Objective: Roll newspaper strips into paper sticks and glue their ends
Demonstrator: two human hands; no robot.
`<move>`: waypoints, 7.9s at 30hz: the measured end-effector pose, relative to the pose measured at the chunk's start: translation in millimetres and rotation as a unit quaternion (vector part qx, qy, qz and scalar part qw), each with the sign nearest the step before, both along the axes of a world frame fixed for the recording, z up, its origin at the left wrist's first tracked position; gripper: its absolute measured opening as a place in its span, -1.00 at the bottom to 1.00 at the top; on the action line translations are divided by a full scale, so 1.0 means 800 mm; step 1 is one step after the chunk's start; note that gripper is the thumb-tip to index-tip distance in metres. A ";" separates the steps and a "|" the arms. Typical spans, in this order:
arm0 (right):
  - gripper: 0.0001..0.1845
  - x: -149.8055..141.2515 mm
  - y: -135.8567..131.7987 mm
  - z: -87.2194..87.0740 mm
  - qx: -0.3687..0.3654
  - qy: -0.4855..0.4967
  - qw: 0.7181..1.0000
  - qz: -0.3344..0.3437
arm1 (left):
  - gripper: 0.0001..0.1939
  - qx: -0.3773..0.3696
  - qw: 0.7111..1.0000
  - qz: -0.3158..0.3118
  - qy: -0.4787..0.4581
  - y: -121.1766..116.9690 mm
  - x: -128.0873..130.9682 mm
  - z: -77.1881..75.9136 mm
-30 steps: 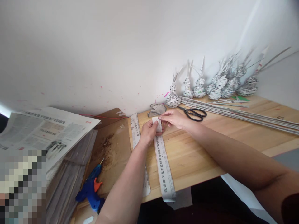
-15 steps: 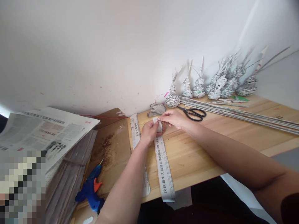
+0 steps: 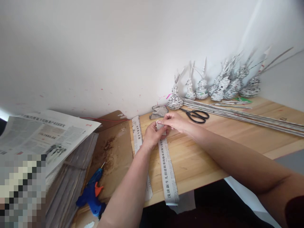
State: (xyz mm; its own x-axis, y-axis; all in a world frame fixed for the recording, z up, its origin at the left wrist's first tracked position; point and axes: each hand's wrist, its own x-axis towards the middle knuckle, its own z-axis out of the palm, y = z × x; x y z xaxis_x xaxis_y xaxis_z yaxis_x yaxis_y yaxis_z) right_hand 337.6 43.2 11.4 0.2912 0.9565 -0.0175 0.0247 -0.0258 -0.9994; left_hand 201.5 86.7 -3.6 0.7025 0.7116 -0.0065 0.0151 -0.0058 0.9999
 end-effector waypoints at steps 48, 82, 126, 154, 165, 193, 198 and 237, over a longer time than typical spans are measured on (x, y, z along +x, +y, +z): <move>-0.56 0.000 -0.002 -0.002 0.006 0.030 0.999 0.033 | -0.63 -0.079 0.997 0.005 -0.018 -0.004 0.002 0.001; -0.67 0.016 -0.003 0.004 0.010 -0.076 0.987 0.138 | -0.64 -0.123 0.992 -0.004 -0.005 -0.002 0.000 -0.001; -0.61 0.012 -0.001 -0.001 -0.005 0.027 0.991 0.132 | -0.66 -0.091 0.995 -0.028 -0.007 -0.009 0.002 0.002; -0.60 0.020 0.005 0.006 0.094 0.095 0.991 0.010 | -0.62 -0.129 0.988 -0.074 0.029 -0.015 0.004 -0.002; -0.72 -0.001 -0.010 0.014 0.086 -0.308 0.947 -0.026 | -0.76 -0.055 0.997 0.042 -0.030 -0.005 0.008 -0.009; -0.71 0.015 -0.003 0.005 0.035 -0.033 0.993 0.106 | -0.66 -0.089 0.995 0.017 -0.036 -0.004 0.008 -0.009; -0.64 0.011 -0.002 -0.001 0.004 0.034 0.995 0.093 | -0.63 -0.092 0.995 -0.009 -0.027 -0.008 0.006 -0.005; -0.66 0.016 -0.008 0.015 -0.005 -0.138 0.989 0.056 | -0.61 -0.127 0.991 0.052 -0.003 -0.005 0.001 0.004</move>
State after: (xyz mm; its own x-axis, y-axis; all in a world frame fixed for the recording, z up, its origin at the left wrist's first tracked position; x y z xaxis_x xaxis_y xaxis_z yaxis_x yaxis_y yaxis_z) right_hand 350.6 36.7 23.2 0.1776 0.9834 0.0381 0.2995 -0.0172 -0.9539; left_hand 201.9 82.8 -0.2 0.6269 0.7555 -0.1906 -0.0041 0.2478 0.9688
